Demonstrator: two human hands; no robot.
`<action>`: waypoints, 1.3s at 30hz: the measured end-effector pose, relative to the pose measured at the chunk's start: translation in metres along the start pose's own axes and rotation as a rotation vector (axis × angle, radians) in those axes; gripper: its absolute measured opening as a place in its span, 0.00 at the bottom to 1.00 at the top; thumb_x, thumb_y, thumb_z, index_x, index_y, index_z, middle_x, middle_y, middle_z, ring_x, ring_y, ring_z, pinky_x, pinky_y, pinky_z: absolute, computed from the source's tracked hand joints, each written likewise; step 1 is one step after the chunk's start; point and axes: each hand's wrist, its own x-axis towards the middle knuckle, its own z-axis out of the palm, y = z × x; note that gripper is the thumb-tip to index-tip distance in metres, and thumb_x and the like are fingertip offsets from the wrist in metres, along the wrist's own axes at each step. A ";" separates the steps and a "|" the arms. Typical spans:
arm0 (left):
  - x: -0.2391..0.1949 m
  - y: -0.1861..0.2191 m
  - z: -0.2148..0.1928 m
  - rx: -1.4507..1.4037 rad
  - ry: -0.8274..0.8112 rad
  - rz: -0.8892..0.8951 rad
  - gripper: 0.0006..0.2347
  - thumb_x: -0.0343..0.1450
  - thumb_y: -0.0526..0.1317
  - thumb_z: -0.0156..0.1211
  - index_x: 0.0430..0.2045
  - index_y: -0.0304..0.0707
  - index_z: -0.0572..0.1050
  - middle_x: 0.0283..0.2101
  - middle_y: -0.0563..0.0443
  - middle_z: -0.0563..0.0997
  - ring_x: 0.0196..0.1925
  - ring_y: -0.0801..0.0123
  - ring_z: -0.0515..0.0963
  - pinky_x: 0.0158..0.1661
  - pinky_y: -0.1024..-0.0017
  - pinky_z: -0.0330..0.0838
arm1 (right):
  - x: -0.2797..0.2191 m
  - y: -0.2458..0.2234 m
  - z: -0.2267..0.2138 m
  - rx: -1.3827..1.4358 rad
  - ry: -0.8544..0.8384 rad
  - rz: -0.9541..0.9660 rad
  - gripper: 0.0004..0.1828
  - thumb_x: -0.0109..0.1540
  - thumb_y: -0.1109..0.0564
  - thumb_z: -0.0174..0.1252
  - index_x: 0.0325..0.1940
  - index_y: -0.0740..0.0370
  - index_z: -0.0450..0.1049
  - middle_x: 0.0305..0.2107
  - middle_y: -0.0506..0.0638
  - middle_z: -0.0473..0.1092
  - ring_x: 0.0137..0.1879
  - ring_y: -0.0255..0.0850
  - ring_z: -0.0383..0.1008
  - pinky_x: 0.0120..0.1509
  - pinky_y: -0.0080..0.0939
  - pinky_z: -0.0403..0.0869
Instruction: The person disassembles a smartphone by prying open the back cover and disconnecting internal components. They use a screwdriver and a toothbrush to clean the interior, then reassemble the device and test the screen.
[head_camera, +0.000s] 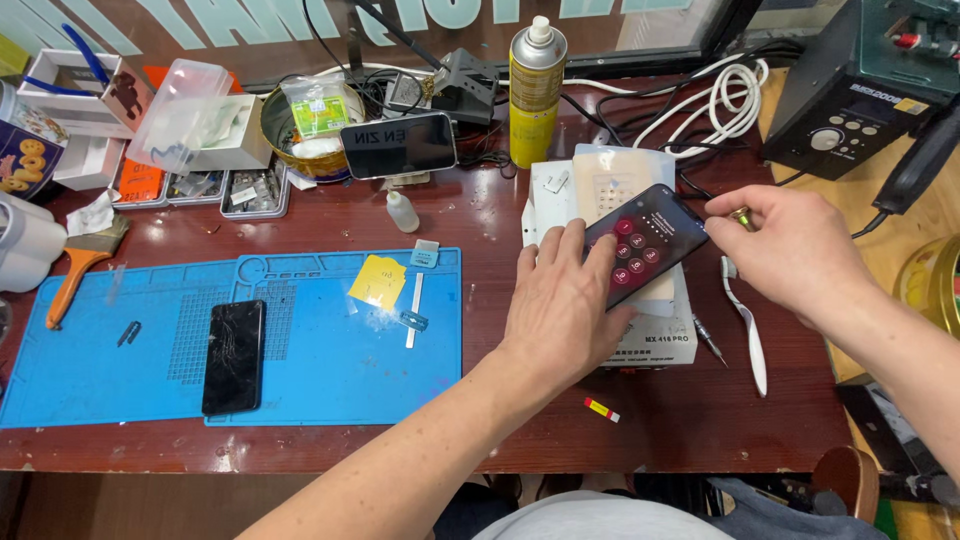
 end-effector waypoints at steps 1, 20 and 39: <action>-0.001 0.000 0.001 -0.008 -0.037 -0.024 0.31 0.57 0.44 0.74 0.51 0.27 0.71 0.56 0.30 0.71 0.60 0.43 0.69 0.57 0.48 0.62 | -0.002 -0.001 -0.001 -0.014 0.004 -0.025 0.16 0.61 0.49 0.63 0.52 0.52 0.83 0.19 0.53 0.73 0.25 0.41 0.72 0.34 0.45 0.70; 0.001 -0.001 0.005 -0.029 -0.129 -0.123 0.18 0.68 0.45 0.60 0.44 0.28 0.74 0.46 0.35 0.76 0.55 0.47 0.73 0.56 0.49 0.65 | 0.000 -0.007 -0.010 0.203 0.037 0.018 0.18 0.65 0.52 0.60 0.56 0.61 0.79 0.26 0.57 0.74 0.28 0.43 0.71 0.31 0.49 0.68; 0.052 -0.079 0.010 -0.883 -0.215 -0.407 0.24 0.72 0.56 0.55 0.45 0.31 0.82 0.36 0.56 0.83 0.37 0.79 0.77 0.39 0.77 0.73 | 0.002 -0.029 -0.014 0.631 0.060 -0.279 0.17 0.67 0.64 0.58 0.57 0.68 0.62 0.39 0.58 0.75 0.39 0.41 0.81 0.40 0.35 0.82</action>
